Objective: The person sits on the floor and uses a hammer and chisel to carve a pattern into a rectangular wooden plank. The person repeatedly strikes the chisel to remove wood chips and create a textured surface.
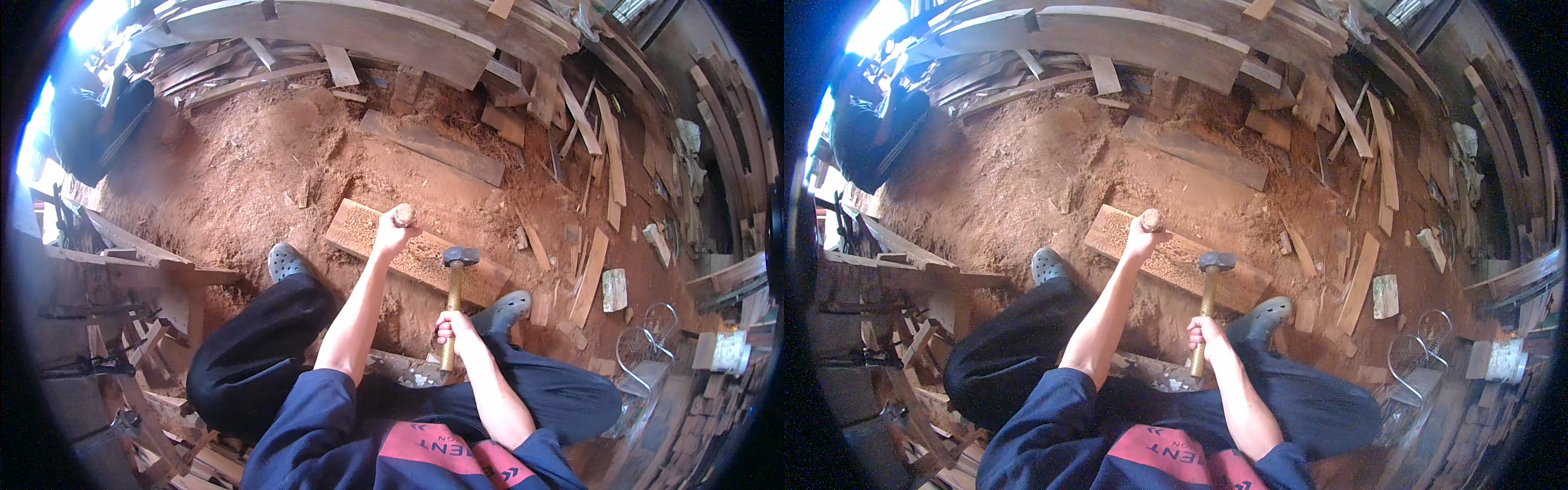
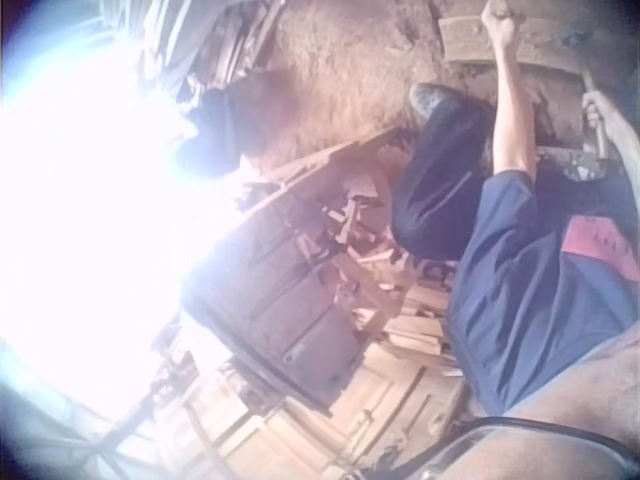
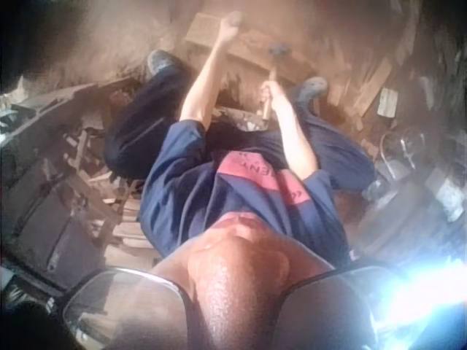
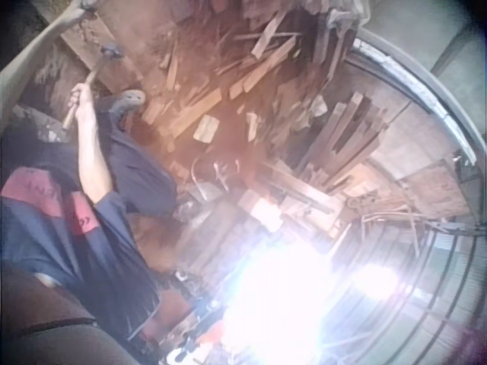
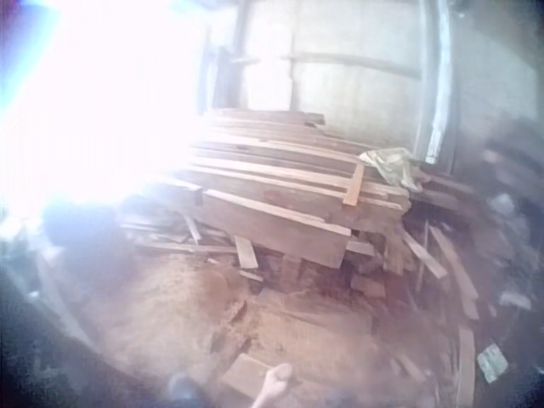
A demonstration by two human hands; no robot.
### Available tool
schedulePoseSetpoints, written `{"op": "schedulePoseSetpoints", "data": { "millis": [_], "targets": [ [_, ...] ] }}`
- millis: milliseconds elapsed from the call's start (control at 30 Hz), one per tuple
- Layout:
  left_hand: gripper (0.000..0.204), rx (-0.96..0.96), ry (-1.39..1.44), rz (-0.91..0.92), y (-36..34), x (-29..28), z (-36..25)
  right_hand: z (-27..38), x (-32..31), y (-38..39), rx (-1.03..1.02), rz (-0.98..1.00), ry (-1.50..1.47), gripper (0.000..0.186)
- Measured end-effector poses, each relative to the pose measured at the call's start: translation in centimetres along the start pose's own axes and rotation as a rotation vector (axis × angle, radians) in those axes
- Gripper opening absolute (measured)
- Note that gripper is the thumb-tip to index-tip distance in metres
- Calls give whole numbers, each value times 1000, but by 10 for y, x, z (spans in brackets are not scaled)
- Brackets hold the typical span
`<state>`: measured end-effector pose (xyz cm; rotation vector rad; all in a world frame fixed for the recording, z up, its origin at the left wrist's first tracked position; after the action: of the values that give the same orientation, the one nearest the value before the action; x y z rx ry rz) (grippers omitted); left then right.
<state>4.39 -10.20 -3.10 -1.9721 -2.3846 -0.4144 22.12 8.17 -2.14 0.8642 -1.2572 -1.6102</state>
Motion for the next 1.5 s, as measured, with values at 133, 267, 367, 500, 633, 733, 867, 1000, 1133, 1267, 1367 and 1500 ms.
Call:
{"op": "schedulePoseSetpoints", "data": {
  "millis": [133,267,367,500,633,733,867,1000,1133,1267,1367,1500],
  "targets": [
    [31,-7,59,-45,-18,-2,1,3,17,-11,-54,-87,-1,24],
    [27,31,-25,-35,-35,8,-4,12,24,-43,-76,-84,-31,11],
    [27,44,-50,-38,-40,12,-6,11,24,-58,-56,-71,-41,14],
    [29,-36,-4,-79,-30,11,0,2,20,-58,-45,4,-16,13],
    [27,4,3,-144,-33,6,8,7,12,-49,-163,-113,142,15],
    [27,-86,118,-286,-38,4,7,22,0,-36,-244,-225,296,16],
    [21,236,-294,-231,-33,5,11,13,-2,-45,-163,-229,275,15],
    [14,321,-501,3,-10,32,5,-1,6,-66,-130,-213,215,15],
    [22,-22,62,-344,-39,13,2,7,3,-58,-113,-158,200,14],
    [23,403,-296,-181,-14,24,11,9,0,-54,-72,7,86,15],
    [22,414,-430,-112,3,45,-6,9,2,-57,-93,-122,183,13],
    [17,160,-30,-390,-21,11,-4,12,-2,-52,-91,15,138,13]
  ]
}}
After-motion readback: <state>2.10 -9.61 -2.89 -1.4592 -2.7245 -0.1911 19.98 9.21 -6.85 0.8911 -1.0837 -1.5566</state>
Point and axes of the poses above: each hand's wrist, its own y-axis away from the middle knuckle, its own x-axis out of the palm, z = x × y, the point moved 2 cm from there along -y, towards the middle knuckle, and after that the axes turned 13 degrees about -z, right-handed, at the moved point
